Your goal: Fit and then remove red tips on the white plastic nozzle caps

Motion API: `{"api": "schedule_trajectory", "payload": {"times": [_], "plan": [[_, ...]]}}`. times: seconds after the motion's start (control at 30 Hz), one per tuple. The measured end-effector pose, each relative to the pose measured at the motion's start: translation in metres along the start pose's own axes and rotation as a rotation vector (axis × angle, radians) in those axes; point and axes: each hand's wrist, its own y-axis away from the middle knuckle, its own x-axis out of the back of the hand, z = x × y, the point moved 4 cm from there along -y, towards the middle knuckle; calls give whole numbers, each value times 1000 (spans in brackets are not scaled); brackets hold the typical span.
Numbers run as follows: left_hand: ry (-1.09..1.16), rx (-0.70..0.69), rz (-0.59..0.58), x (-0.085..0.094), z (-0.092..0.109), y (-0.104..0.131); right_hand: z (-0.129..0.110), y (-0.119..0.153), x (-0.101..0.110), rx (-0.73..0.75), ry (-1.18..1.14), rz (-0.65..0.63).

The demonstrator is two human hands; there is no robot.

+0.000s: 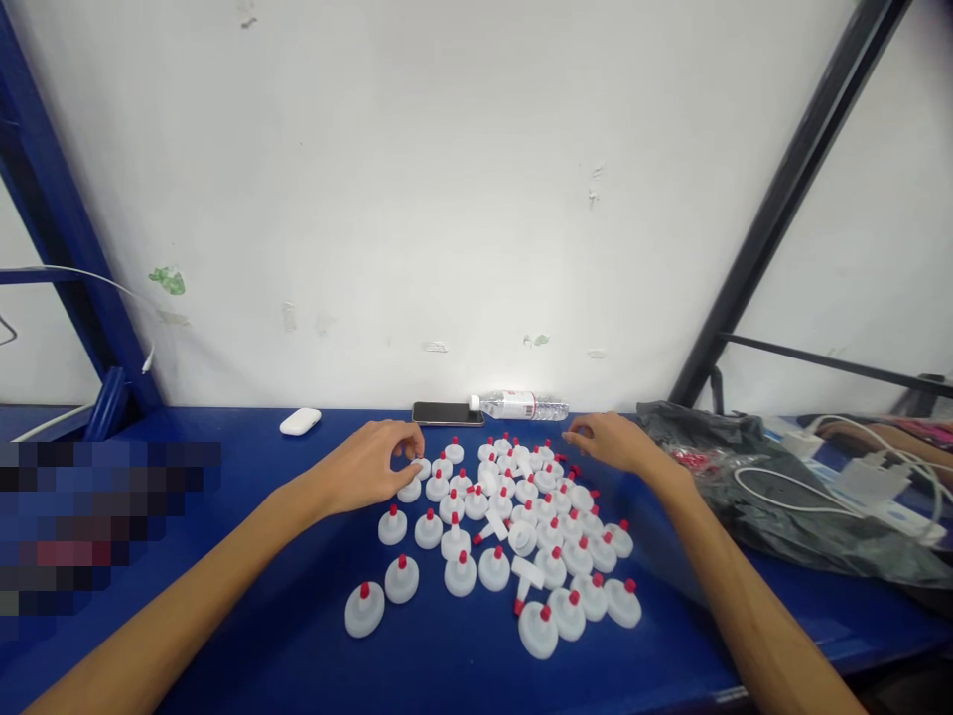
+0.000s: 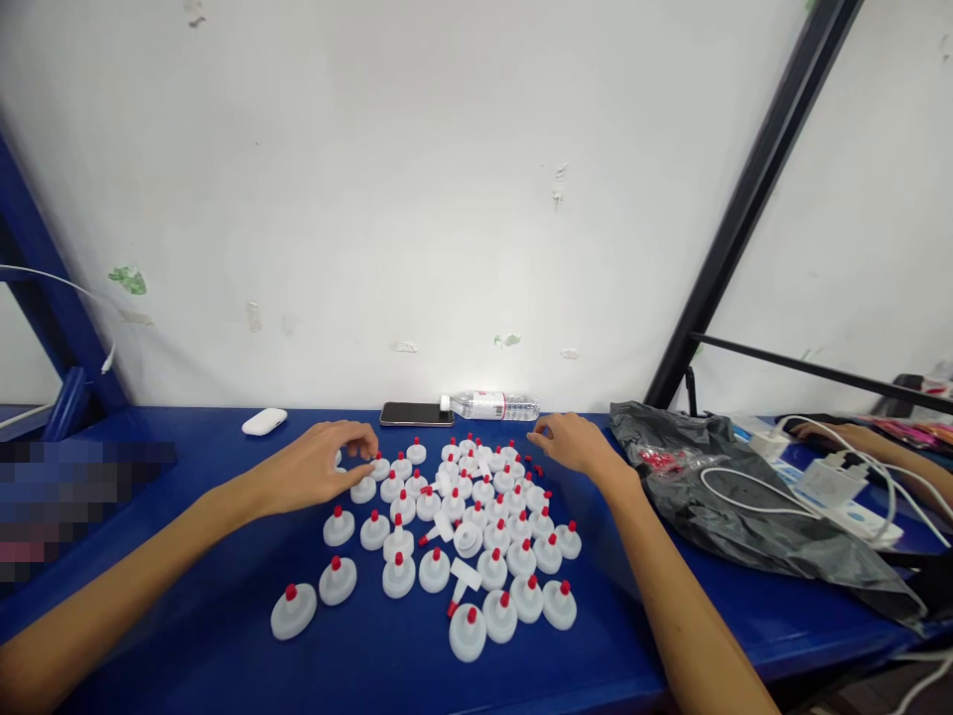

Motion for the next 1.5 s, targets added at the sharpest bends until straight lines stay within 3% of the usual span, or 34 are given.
{"api": "schedule_trajectory", "payload": {"times": [0.17,0.37,0.7,0.8,0.93,1.1,1.27,1.5], "plan": [[-45,68,91,-11,-5,-2,-5,0,5,1,6,68],[-21,107,101,-25,-5,-2,-13,0,7,7,3,138],[189,161,333,-2,17,1,-19,5,17,72,-120,329],[224,115,373,0,30,4,-40,13,21,113,-216,351],[154,56,290,-5,46,10,-84,31,26,269,-281,363],[17,-191,175,-19,59,11,-129,54,22,507,-324,271],[-147,-424,210,-29,62,11,-143,62,14,649,-255,254],[-172,-436,243,-28,66,16,-151,65,10,721,-257,308]]}}
